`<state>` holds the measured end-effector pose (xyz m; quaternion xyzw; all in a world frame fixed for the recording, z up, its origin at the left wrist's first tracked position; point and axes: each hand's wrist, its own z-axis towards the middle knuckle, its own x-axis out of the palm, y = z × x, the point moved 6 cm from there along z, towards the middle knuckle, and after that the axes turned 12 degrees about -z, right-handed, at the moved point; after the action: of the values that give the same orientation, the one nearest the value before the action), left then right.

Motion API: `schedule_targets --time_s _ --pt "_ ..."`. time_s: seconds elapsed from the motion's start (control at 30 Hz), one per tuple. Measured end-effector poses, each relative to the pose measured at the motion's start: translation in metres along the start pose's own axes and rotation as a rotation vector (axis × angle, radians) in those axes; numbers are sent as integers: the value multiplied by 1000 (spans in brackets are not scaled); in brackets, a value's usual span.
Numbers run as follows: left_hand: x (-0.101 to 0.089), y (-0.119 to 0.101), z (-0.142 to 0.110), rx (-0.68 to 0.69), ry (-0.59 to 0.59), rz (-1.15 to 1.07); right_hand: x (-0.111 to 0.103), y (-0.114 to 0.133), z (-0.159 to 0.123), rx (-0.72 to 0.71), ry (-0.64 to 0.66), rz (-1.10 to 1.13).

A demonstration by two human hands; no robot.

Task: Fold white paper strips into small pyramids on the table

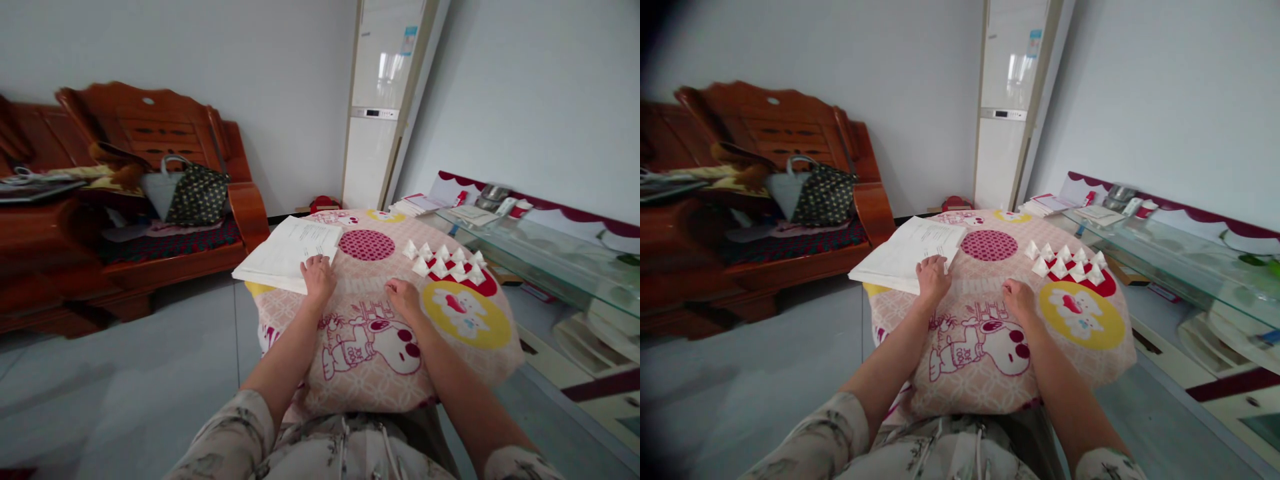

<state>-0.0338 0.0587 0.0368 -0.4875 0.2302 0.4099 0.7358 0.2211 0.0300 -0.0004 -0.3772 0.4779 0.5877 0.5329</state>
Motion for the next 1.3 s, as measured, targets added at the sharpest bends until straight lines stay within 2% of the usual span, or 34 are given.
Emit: schedule_targets --time_s 0.13,0.27,0.47,0.67,0.8,0.87,0.97,1.07,1.17,1.3 --pt "1 14 1 -103 69 55 1 1 0 -15 9 2" --pt "5 17 3 -116 118 45 0 1 0 -4 2 -5" --pt "6 19 5 -136 80 -2 -3 2 -2 -16 -21 24" --pt "-2 22 11 -167 27 -60 -4 2 -2 6 1 44" --pt "-9 -1 9 28 -92 -172 -5 4 -3 11 0 29" --pt "-2 -19 1 129 -52 -243 -6 5 -3 12 -11 42" --pt "16 -46 -16 240 126 -352 -9 4 -3 27 -58 104" --pt "29 -65 -30 278 256 -436 -11 2 -2 27 -104 175" --pt "36 -67 -33 229 304 -531 -11 0 -2 19 -138 218" --pt "43 -55 -27 84 331 -688 -11 1 -4 -3 -174 274"
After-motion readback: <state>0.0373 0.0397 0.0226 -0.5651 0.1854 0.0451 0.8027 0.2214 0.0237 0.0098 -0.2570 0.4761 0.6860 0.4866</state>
